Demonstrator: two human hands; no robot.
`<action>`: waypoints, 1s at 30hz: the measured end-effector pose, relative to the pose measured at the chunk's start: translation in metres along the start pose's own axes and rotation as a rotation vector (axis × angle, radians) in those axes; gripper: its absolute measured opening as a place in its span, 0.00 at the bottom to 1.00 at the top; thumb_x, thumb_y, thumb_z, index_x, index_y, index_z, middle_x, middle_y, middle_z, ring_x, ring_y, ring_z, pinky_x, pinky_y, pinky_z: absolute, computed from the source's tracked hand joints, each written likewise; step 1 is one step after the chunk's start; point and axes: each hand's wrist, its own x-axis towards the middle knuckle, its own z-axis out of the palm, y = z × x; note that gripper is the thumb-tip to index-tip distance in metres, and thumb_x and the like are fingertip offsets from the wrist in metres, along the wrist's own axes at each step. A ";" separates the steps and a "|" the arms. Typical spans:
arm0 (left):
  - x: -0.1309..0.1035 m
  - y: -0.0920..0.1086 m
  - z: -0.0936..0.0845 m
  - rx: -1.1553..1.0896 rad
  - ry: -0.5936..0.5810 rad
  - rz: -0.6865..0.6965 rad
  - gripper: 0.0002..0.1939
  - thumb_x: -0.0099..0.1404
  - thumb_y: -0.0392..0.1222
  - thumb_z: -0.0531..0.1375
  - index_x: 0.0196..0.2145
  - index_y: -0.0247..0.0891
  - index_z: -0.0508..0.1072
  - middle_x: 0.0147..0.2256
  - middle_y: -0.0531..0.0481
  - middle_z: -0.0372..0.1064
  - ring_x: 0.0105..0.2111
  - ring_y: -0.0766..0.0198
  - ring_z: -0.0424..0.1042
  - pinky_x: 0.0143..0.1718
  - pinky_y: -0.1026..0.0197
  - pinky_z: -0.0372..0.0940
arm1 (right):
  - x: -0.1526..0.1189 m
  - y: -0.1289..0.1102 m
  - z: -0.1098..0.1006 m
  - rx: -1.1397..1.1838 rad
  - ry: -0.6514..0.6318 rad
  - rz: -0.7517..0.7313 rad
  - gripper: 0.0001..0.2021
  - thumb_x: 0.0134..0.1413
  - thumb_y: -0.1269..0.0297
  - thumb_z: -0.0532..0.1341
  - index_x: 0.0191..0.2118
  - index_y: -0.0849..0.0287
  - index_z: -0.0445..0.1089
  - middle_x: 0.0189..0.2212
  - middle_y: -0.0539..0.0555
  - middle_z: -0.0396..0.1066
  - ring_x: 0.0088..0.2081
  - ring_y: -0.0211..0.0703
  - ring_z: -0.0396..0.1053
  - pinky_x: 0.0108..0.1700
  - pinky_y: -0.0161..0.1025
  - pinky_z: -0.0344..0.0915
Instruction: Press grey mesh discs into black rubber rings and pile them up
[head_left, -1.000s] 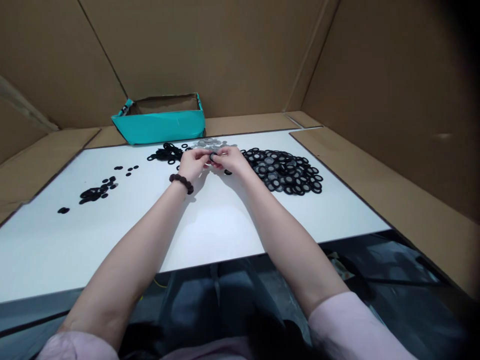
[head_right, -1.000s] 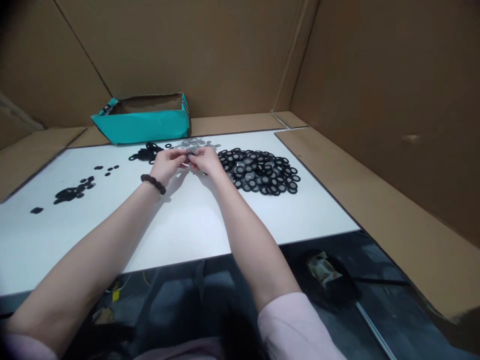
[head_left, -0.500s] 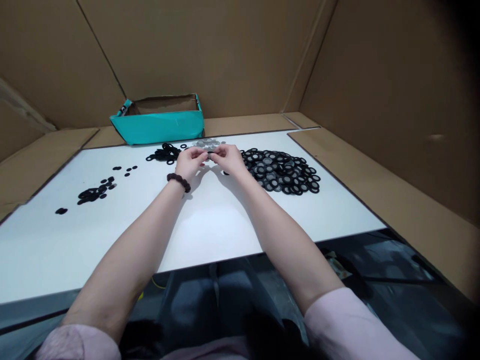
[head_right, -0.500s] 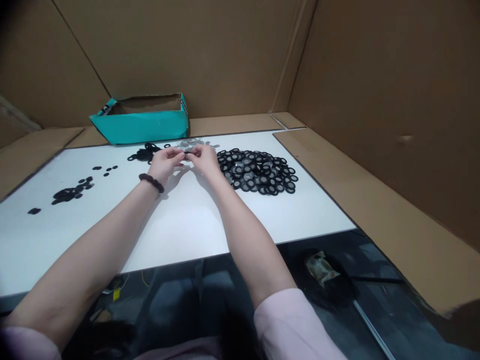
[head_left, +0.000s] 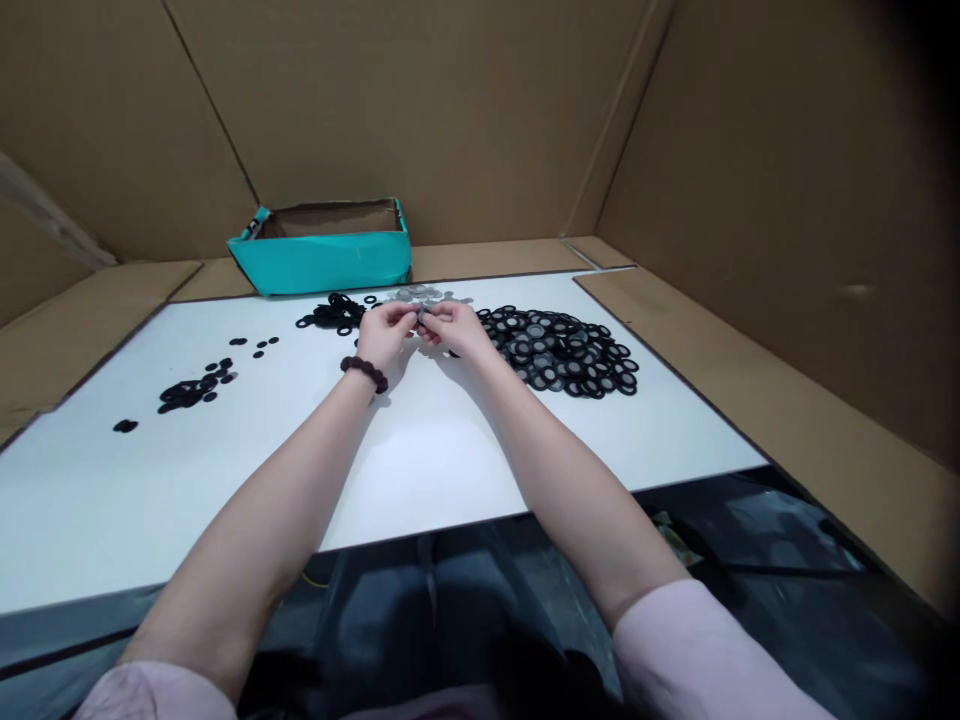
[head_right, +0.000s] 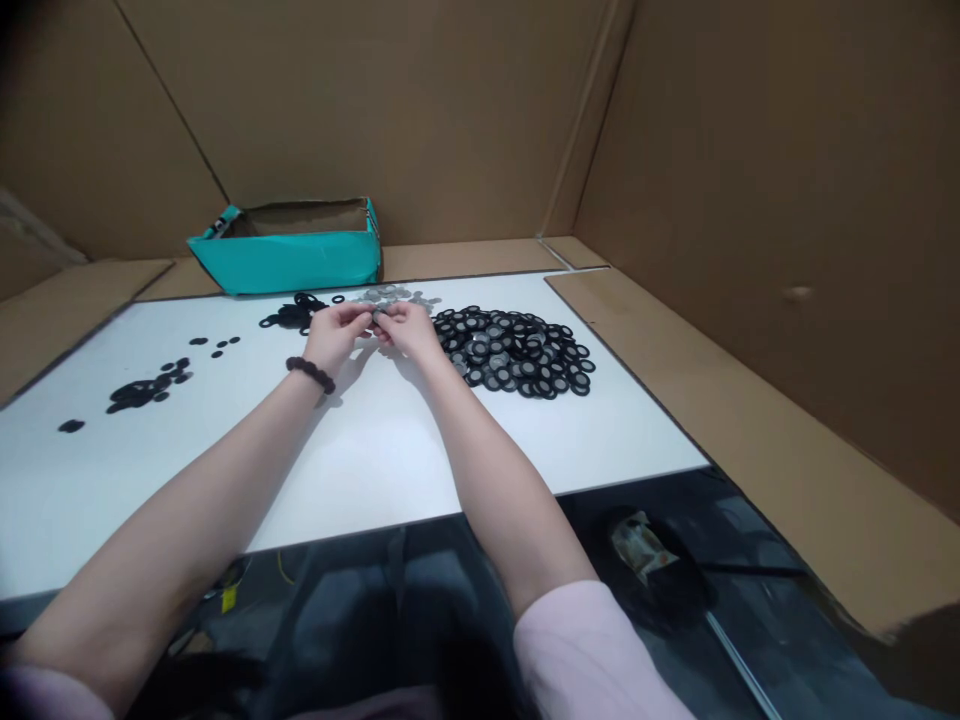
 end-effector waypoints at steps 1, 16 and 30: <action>0.001 0.000 0.000 -0.008 -0.002 -0.007 0.09 0.53 0.35 0.58 0.32 0.31 0.75 0.29 0.47 0.74 0.28 0.66 0.70 0.33 0.63 0.66 | 0.000 -0.001 0.000 0.006 -0.005 0.005 0.11 0.55 0.76 0.58 0.24 0.61 0.61 0.15 0.46 0.66 0.17 0.28 0.62 0.23 0.26 0.62; -0.003 0.009 -0.004 -0.028 -0.089 -0.119 0.04 0.49 0.34 0.63 0.25 0.34 0.70 0.23 0.53 0.69 0.25 0.68 0.68 0.31 0.63 0.64 | 0.001 0.005 -0.010 -0.461 -0.014 -0.237 0.08 0.49 0.69 0.58 0.22 0.61 0.63 0.20 0.50 0.69 0.24 0.36 0.66 0.31 0.35 0.65; -0.007 0.008 0.006 -0.009 -0.006 -0.132 0.03 0.54 0.33 0.60 0.24 0.34 0.68 0.22 0.51 0.68 0.27 0.64 0.71 0.34 0.59 0.67 | -0.003 -0.001 -0.009 -0.608 0.164 -0.306 0.07 0.47 0.71 0.59 0.21 0.60 0.65 0.19 0.50 0.65 0.28 0.41 0.66 0.37 0.36 0.63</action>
